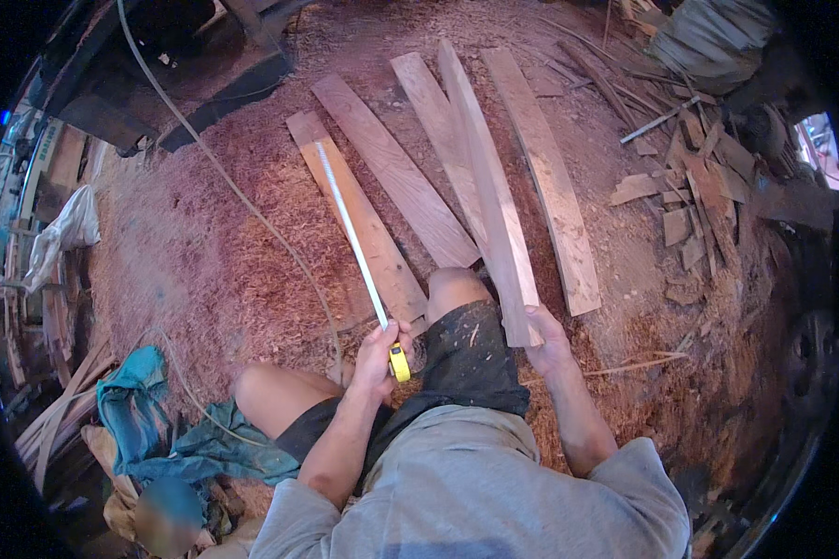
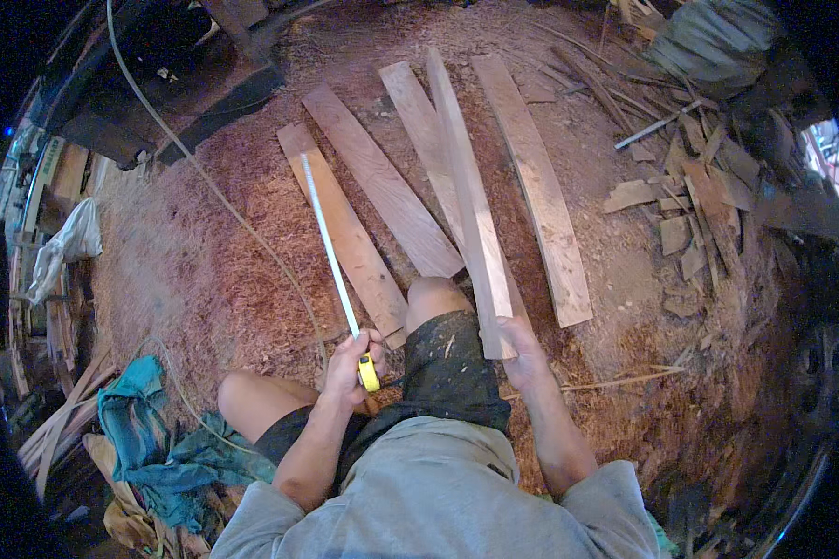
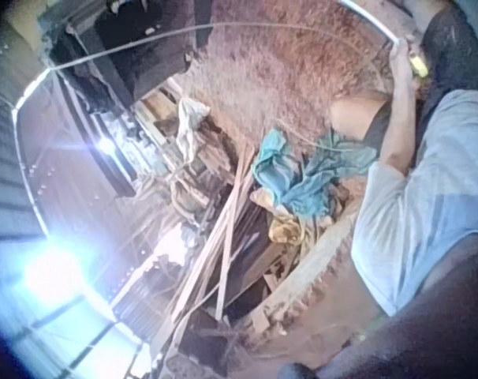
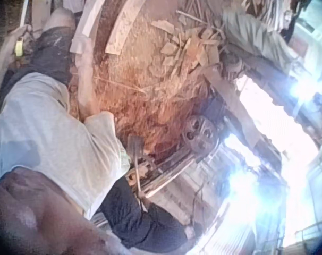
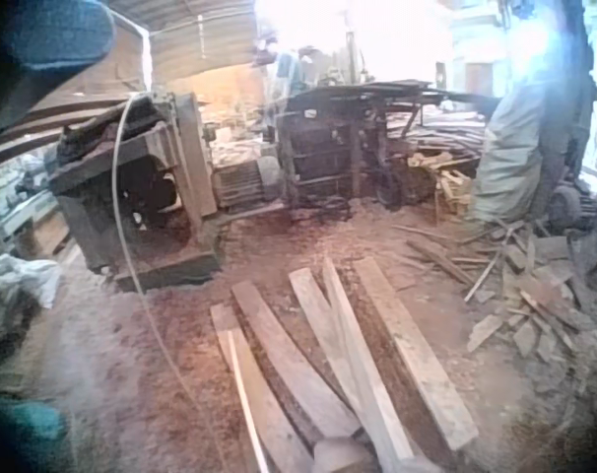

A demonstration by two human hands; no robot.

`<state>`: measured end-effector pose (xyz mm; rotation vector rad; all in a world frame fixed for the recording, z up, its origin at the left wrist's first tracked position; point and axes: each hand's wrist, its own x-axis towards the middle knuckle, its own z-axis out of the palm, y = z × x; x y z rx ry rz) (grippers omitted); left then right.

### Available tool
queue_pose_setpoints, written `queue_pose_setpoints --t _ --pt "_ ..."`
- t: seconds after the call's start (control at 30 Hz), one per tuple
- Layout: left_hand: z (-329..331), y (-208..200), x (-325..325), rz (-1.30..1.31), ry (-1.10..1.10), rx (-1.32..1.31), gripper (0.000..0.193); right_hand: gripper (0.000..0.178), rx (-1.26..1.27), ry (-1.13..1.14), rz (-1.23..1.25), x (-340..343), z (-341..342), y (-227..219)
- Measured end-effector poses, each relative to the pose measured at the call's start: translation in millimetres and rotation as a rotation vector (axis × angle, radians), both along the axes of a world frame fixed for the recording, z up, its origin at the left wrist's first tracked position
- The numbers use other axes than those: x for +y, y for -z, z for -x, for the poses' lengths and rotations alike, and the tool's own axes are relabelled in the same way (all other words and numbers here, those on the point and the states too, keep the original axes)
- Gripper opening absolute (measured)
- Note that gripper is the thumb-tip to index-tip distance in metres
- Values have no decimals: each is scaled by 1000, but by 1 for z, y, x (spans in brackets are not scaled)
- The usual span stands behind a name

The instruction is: The person measures several wooden planks on the floor using a tape measure, then stacks them together. The person handles each plank individually, measures its length, and places it on a growing pile.

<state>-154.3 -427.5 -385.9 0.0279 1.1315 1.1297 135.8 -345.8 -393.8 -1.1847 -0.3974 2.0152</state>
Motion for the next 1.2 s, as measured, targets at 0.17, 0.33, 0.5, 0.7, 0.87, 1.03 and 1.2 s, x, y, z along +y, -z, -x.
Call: queue_pose_setpoints --t 0.17,0.33,0.5,0.7,0.87,1.03,1.2 --pt "-11 -8 14 -56 39 7 25 32 -84 -41 -94 -6 0 5" --pt "-11 -8 17 -148 87 32 26 24 -92 -27 -85 -5 2 5" --pt "-18 -8 17 -120 165 27 27 28 -138 -76 -82 -7 2 6" --pt "-39 -15 26 -119 329 121 29 45 -438 -188 -202 0 -1 -5" --pt "-63 3 86 -128 473 226 58 53 -727 -331 -375 -3 5 -52" --pt "-72 28 167 -179 392 99 73 58 -1121 -462 -743 -34 -7 -79" --pt "-109 13 205 -78 506 69 67 64 -1084 -260 -663 -61 -24 -106"
